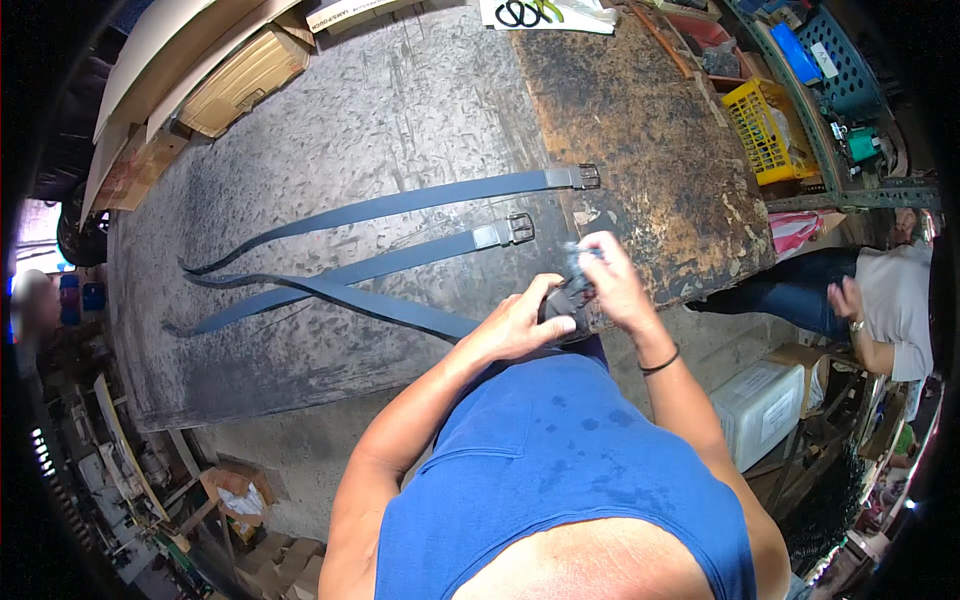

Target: The person assembles leather belts by attaching belt buckles and hardware pieces by hand.

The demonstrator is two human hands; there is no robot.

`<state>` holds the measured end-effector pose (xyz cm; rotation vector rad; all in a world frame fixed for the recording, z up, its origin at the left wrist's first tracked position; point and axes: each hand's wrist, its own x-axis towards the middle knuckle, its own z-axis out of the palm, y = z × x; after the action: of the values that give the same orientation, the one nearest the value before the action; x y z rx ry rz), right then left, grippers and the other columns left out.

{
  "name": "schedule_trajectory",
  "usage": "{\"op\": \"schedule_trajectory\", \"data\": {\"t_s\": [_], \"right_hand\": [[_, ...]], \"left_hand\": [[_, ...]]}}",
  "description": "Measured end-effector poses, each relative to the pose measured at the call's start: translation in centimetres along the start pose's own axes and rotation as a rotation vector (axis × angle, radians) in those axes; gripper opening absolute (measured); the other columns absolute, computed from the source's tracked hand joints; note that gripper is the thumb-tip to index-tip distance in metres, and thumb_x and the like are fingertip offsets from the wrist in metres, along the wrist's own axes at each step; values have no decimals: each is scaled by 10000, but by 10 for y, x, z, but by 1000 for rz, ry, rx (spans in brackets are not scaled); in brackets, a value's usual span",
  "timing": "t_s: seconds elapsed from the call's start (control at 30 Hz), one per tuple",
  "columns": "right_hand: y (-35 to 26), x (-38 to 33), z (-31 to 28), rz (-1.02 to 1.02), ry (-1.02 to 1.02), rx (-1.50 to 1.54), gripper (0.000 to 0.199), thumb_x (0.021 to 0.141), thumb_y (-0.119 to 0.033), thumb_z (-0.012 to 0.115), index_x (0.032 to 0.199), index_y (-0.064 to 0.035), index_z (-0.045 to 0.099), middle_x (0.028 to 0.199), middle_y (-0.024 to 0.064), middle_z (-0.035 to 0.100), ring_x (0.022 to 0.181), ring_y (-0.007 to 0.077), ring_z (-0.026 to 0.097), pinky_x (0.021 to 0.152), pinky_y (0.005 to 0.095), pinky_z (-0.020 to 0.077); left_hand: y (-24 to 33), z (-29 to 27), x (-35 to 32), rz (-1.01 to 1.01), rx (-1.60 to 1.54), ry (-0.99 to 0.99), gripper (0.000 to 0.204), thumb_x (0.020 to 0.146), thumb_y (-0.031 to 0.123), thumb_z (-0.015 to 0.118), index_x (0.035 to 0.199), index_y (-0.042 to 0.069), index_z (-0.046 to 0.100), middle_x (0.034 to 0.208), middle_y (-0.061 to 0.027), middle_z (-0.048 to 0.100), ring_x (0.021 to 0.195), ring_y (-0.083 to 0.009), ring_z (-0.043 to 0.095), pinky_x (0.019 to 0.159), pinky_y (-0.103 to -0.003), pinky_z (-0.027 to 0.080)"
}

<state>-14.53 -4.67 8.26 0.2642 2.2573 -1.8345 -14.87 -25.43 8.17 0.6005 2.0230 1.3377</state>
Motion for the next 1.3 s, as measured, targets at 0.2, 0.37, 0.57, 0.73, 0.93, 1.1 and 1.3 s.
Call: {"op": "schedule_trajectory", "data": {"t_s": [0.2,0.37,0.57,0.73,0.93,1.1,1.3], "right_hand": [[9,4,-100,196,285,578,226,974,-127,533,1195,-83,551,979,60,585,710,146,588,568,297,562],[66,-5,-201,286,575,747,213,978,-205,537,1186,-172,571,865,33,611,601,164,527,600,359,487],[105,-12,-238,373,698,725,185,970,-219,535,1139,-185,602,876,17,616,626,151,524,598,348,474],[80,10,-163,410,545,727,198,978,-226,532,1165,-169,560,922,21,596,571,149,505,583,348,485],[62,47,-20,334,239,754,243,995,-177,520,1231,-120,504,990,56,571,648,184,587,629,375,565],[105,68,20,378,252,235,146,993,-161,500,1130,-114,517,1002,59,559,828,163,577,620,337,554],[113,43,-23,252,344,161,144,1012,-158,487,1135,-82,488,887,76,610,744,143,619,601,288,539]], "left_hand": [[-26,-58,-58,-176,749,6,646,791,307,755,1341,164,450,1026,-187,705,897,-388,694,739,-487,568],[-35,-160,-146,-8,1075,383,659,539,75,825,1138,94,552,829,-82,608,819,-313,612,783,-451,453],[-18,-250,-263,-365,1348,776,418,619,-87,604,1009,60,643,881,-129,575,918,-352,564,871,-446,431],[-12,-304,-347,-366,1613,877,356,740,-60,538,1038,75,677,923,-117,518,968,-329,543,904,-436,420],[-49,-369,-393,-1027,1864,739,754,728,-112,662,1399,184,486,1376,-102,460,1286,-328,451,1020,-456,419],[-103,-317,-274,-724,1418,676,896,714,110,801,1493,190,367,1546,-187,332,1399,-398,363,1071,-480,419],[-146,-151,-117,-46,893,520,648,751,169,803,1348,118,554,1467,-199,439,1370,-397,404,1102,-481,370]]}}
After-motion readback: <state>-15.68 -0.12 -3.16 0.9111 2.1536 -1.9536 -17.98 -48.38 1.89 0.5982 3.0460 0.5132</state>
